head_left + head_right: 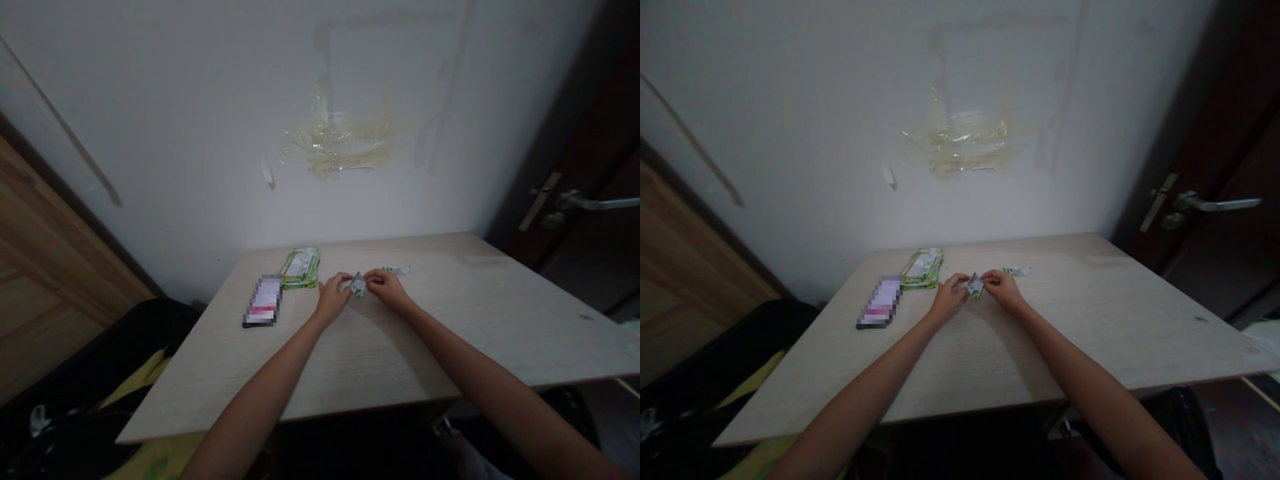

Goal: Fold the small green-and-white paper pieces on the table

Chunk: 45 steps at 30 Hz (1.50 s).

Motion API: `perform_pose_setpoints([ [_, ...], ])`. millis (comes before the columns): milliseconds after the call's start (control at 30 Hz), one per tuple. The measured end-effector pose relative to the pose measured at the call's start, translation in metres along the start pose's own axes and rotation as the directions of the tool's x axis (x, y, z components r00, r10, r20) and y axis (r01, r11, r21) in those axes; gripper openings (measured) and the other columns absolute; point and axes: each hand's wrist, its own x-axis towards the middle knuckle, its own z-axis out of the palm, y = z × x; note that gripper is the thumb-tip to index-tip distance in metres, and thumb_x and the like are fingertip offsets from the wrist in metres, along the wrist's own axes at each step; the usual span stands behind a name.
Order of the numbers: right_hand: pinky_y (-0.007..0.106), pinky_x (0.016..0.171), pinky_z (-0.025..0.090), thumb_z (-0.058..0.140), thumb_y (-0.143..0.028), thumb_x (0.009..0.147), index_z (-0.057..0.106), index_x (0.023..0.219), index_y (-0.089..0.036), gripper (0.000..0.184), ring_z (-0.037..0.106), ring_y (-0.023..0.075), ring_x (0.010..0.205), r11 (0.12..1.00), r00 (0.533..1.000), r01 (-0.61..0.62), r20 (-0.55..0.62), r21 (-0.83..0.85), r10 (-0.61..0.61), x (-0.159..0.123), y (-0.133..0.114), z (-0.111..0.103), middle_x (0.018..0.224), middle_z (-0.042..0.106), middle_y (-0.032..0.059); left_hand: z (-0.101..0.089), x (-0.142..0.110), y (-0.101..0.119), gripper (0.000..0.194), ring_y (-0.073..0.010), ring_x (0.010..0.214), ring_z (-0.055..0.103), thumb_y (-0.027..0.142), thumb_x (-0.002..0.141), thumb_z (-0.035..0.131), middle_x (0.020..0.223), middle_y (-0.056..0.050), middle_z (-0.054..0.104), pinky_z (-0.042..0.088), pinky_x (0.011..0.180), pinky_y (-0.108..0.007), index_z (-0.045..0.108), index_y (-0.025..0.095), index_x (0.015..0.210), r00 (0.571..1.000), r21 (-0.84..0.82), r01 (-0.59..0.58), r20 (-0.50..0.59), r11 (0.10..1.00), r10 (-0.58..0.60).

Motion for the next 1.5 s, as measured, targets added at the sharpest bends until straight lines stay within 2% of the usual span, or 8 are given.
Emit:
perform_pose_setpoints([
  [333,0.033,0.075,0.054,0.058,-0.022,0.068,0.072,0.085,-0.016,0.022,0.070,0.0207,0.077,1.000,0.999,-0.007,-0.038,-0.021,0.007,0.000,-0.002,0.000,0.082,0.076,0.0077,0.000,0.001,-0.003,0.032,-0.0255,0.120,0.059,0.014,0.079,0.057,0.114,-0.005,0.074,0.038,0.110,-0.050,0.071,0.024,0.105,1.000,-0.089,0.018,0.016,0.996,-0.017],
  [500,0.032,0.076,0.053,0.058,-0.021,0.069,0.073,0.085,-0.016,0.023,0.069,0.0200,0.078,0.999,0.999,-0.005,-0.051,-0.054,0.002,-0.001,-0.005,-0.002,0.084,0.076,0.0071,-0.001,0.001,-0.006,0.029,-0.0236,0.117,0.061,0.016,0.081,0.057,0.114,-0.005,0.073,0.042,0.106,-0.045,0.071,0.024,0.105,1.000,-0.082,-0.017,0.000,0.996,0.017],
  [667,0.031,0.073,0.052,0.060,-0.023,0.071,0.075,0.085,-0.016,0.022,0.068,0.0197,0.075,0.994,0.998,-0.004,-0.069,-0.106,-0.004,0.000,-0.004,-0.004,0.081,0.076,0.0067,-0.003,0.003,-0.008,0.020,-0.0222,0.106,0.065,0.019,0.082,0.060,0.103,-0.005,0.075,0.047,0.100,-0.040,0.072,0.022,0.098,1.000,-0.068,-0.026,-0.012,0.997,0.025],
  [933,0.032,0.074,0.052,0.062,-0.026,0.070,0.076,0.083,-0.017,0.020,0.068,0.0206,0.077,0.997,0.996,-0.019,-0.092,-0.077,0.012,0.001,0.001,-0.003,0.082,0.076,0.0067,0.002,0.009,-0.025,0.016,-0.0180,0.088,0.069,0.021,0.081,0.060,0.089,-0.004,0.076,0.052,0.088,-0.032,0.073,0.019,0.090,0.997,-0.201,-0.077,-0.044,0.977,0.070],
  [1067,0.036,0.085,0.052,0.062,-0.025,0.072,0.077,0.083,-0.019,0.019,0.070,0.0226,0.085,0.996,0.997,-0.010,-0.078,-0.090,0.003,0.002,0.004,-0.004,0.086,0.076,0.0065,0.004,0.010,-0.028,0.015,-0.0185,0.090,0.070,0.020,0.077,0.063,0.089,-0.004,0.077,0.052,0.090,-0.033,0.075,0.018,0.086,0.998,-0.217,-0.051,-0.050,0.975,0.041],
  [1233,0.042,0.105,0.043,0.065,-0.025,0.073,0.078,0.084,-0.021,0.018,0.066,0.0255,0.109,0.990,0.994,0.013,-0.107,-0.138,-0.028,0.001,0.005,-0.005,0.103,0.075,0.0078,0.003,0.008,-0.023,0.016,-0.0188,0.087,0.070,0.025,0.077,0.066,0.089,-0.004,0.077,0.053,0.086,-0.032,0.076,0.017,0.087,0.998,-0.224,-0.044,-0.047,0.974,0.034],
  [1367,0.044,0.107,0.042,0.066,-0.024,0.073,0.079,0.085,-0.022,0.018,0.065,0.0265,0.112,0.983,0.995,-0.009,-0.099,-0.183,-0.010,0.001,0.002,-0.005,0.106,0.075,0.0090,0.001,0.006,-0.017,0.024,-0.0183,0.083,0.069,0.037,0.081,0.066,0.086,-0.005,0.076,0.052,0.080,-0.029,0.075,0.016,0.087,0.998,-0.225,-0.030,-0.062,0.974,0.016],
  [1500,0.044,0.107,0.042,0.067,-0.025,0.073,0.080,0.087,-0.022,0.019,0.064,0.0273,0.114,0.981,0.997,-0.007,-0.071,-0.195,-0.007,0.001,0.003,-0.004,0.109,0.074,0.0100,0.002,0.006,-0.016,0.026,-0.0176,0.077,0.068,0.041,0.078,0.069,0.079,-0.004,0.075,0.051,0.076,-0.028,0.074,0.016,0.082,0.997,-0.231,0.004,-0.070,0.973,-0.021],
])
